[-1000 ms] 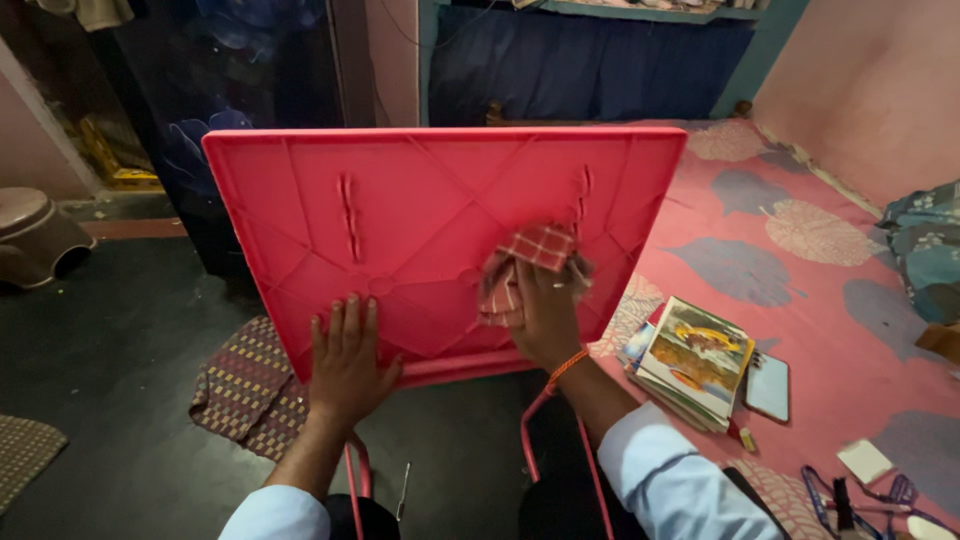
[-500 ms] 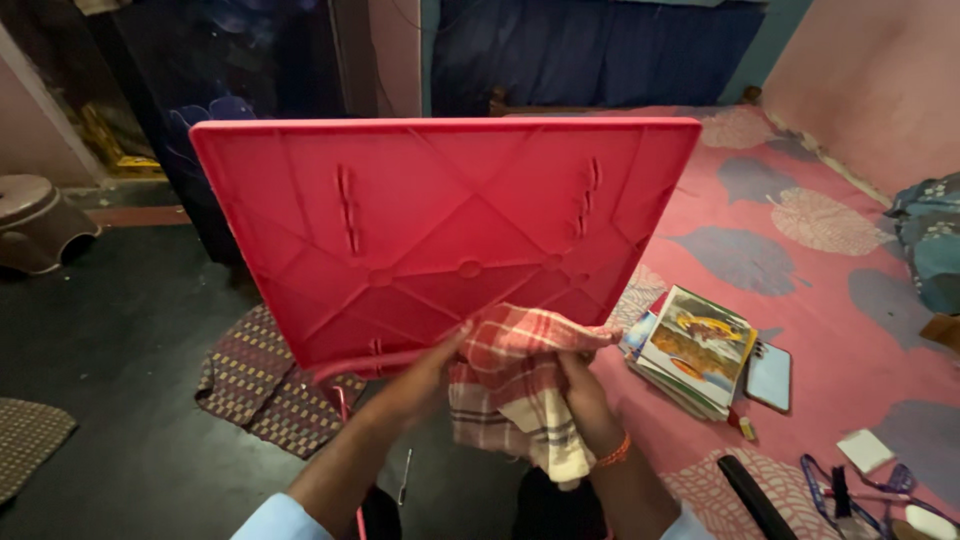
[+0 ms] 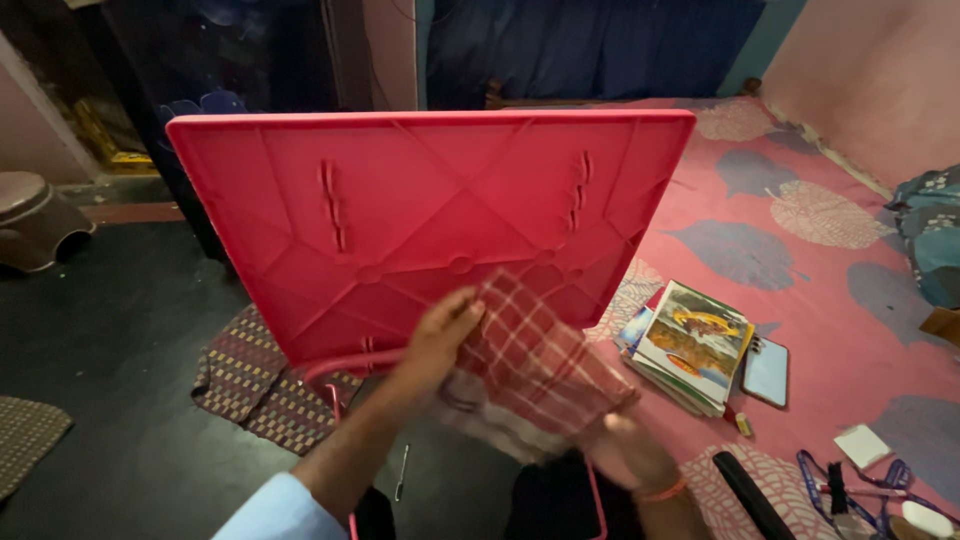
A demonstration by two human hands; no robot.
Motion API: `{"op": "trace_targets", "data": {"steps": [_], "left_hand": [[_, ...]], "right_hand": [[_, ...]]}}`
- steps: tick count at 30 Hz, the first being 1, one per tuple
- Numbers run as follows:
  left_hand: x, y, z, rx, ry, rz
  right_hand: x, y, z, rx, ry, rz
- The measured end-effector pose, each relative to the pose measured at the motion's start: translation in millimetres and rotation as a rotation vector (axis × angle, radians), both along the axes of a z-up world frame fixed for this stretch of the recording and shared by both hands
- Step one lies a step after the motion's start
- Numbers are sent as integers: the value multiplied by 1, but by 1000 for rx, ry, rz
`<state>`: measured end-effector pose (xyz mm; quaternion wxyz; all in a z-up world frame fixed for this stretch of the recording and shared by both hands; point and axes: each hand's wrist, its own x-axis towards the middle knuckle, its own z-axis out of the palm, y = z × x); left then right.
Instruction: The person wipes the underside and top surface of a pink plastic table using a checkered cloth. They clean the legs and frame, then flip the table upright and continue wiping the top surface.
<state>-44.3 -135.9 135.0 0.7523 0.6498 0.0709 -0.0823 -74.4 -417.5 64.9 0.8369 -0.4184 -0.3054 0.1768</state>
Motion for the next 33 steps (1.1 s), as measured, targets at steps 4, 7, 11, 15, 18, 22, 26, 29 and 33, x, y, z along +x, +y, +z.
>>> {"op": "trace_targets", "data": {"steps": [4, 7, 11, 15, 18, 22, 26, 29, 33], "left_hand": [[4, -4, 55, 155, -558, -386], [6, -28, 75, 192, -590, -463], [28, -53, 94, 335, -710, -401], [51, -59, 87, 534, -723, -184], [81, -70, 54, 269, -832, -250], [129, -105, 12, -165, -707, -241], [146, -125, -3, -340, -624, -191], [137, -132, -17, -300, -448, -110], [140, -153, -50, -369, -659, 8]], "right_hand": [[21, -6, 58, 184, -30, -202], [44, -5, 93, -187, -439, -379], [59, 22, 102, -510, -339, -535], [72, 21, 116, -420, -243, -722], [82, 17, 144, -610, -429, -885], [96, 21, 190, -858, -695, -1085], [119, 24, 225, -1044, -729, -1027], [128, 20, 230, -1125, -823, -965], [128, 22, 223, -1232, -738, -964]]}}
